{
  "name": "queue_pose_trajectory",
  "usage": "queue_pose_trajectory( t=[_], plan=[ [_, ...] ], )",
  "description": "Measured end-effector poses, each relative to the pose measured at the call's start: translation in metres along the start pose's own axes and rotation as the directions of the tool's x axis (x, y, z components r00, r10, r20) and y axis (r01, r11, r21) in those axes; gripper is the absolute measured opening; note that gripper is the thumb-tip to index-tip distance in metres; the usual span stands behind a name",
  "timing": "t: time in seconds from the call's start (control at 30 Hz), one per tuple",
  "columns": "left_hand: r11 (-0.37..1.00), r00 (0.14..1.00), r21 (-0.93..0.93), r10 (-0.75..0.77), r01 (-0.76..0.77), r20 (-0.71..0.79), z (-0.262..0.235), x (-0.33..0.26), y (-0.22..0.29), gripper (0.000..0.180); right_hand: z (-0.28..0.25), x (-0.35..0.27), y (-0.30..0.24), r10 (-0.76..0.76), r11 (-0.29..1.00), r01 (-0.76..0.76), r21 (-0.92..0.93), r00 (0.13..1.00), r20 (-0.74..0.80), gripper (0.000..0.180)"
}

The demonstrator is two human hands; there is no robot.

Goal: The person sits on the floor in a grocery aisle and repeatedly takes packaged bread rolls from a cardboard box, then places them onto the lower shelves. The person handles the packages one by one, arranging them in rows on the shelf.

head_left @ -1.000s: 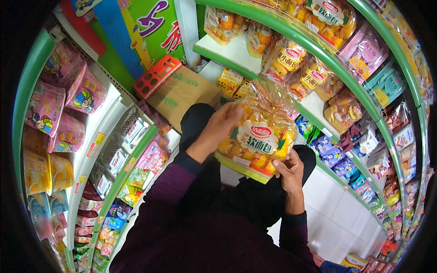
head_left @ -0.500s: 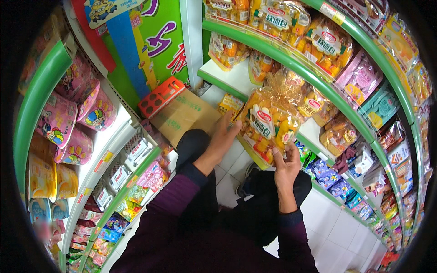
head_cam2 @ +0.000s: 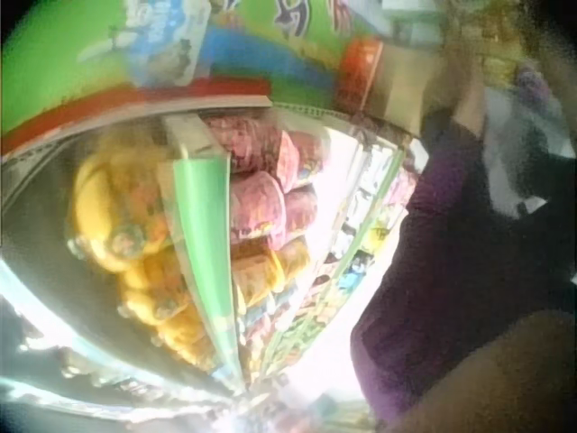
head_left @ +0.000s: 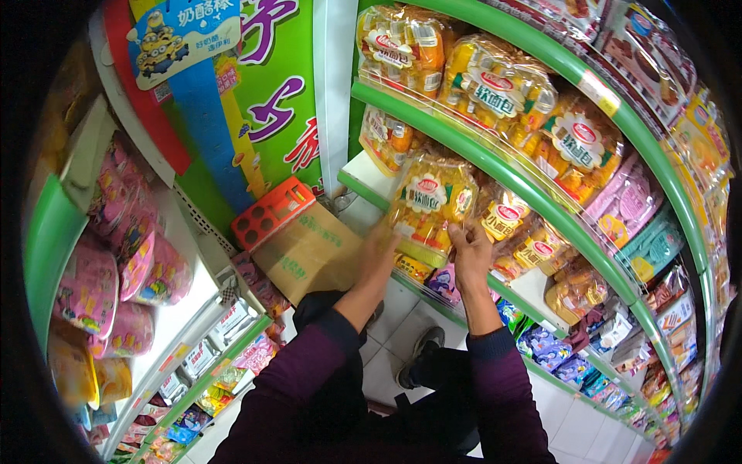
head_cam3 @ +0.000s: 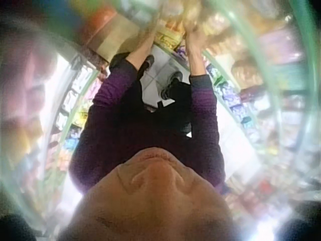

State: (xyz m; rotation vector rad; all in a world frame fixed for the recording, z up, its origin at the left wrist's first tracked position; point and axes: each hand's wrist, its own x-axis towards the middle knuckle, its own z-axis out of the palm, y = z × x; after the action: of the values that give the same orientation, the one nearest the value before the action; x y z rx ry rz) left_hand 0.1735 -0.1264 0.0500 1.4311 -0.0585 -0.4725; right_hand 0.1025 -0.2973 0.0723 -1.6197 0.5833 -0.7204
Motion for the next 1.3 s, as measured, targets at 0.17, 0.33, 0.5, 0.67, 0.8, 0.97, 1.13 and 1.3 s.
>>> queue_pose_trajectory(
  t=[0.17,0.33,0.5,0.67,0.8,0.97,1.13,1.3],
  plan=[
    [1.0,0.997,-0.022,0.007,-0.005,0.082,0.023,0.058,0.006,0.06,0.019,0.051,0.041,-0.255,0.961,0.238,-0.143,0.961,-0.109,0.025],
    [0.949,0.984,0.276,0.171,-0.15,-0.052,0.04,0.095,-0.018,0.071,0.042,0.057,0.049,-0.246,0.959,0.218,-0.18,0.957,-0.152,0.035],
    [0.941,0.943,0.07,0.326,-0.331,0.073,0.05,0.111,-0.01,0.081,0.046,0.056,0.079,-0.319,0.928,0.266,-0.26,0.929,-0.188,0.03],
    [0.718,0.82,0.401,0.535,-0.569,0.205,0.053,0.127,-0.027,0.089,0.051,0.067,0.083,-0.432,0.855,0.326,-0.404,0.878,-0.207,0.028],
    [0.65,0.751,0.392,0.627,-0.651,0.208,0.072,0.143,-0.045,0.094,0.056,0.081,0.08,-0.572,0.691,0.354,-0.63,0.801,-0.177,0.031],
    [0.516,0.709,0.512,0.631,-0.687,0.315,0.073,0.147,-0.048,0.093,0.06,0.05,0.092,-0.497,0.73,0.338,-0.594,0.859,-0.122,0.068],
    [0.516,0.725,0.528,0.599,-0.674,0.339,0.068,0.144,-0.041,0.094,0.059,0.005,0.076,-0.447,0.737,0.378,-0.56,0.894,0.016,0.081],
    [0.49,0.712,0.537,0.602,-0.687,0.362,0.081,0.129,-0.023,0.104,0.031,-0.043,0.04,-0.399,0.658,0.507,-0.557,0.862,0.313,0.068]
  ],
)
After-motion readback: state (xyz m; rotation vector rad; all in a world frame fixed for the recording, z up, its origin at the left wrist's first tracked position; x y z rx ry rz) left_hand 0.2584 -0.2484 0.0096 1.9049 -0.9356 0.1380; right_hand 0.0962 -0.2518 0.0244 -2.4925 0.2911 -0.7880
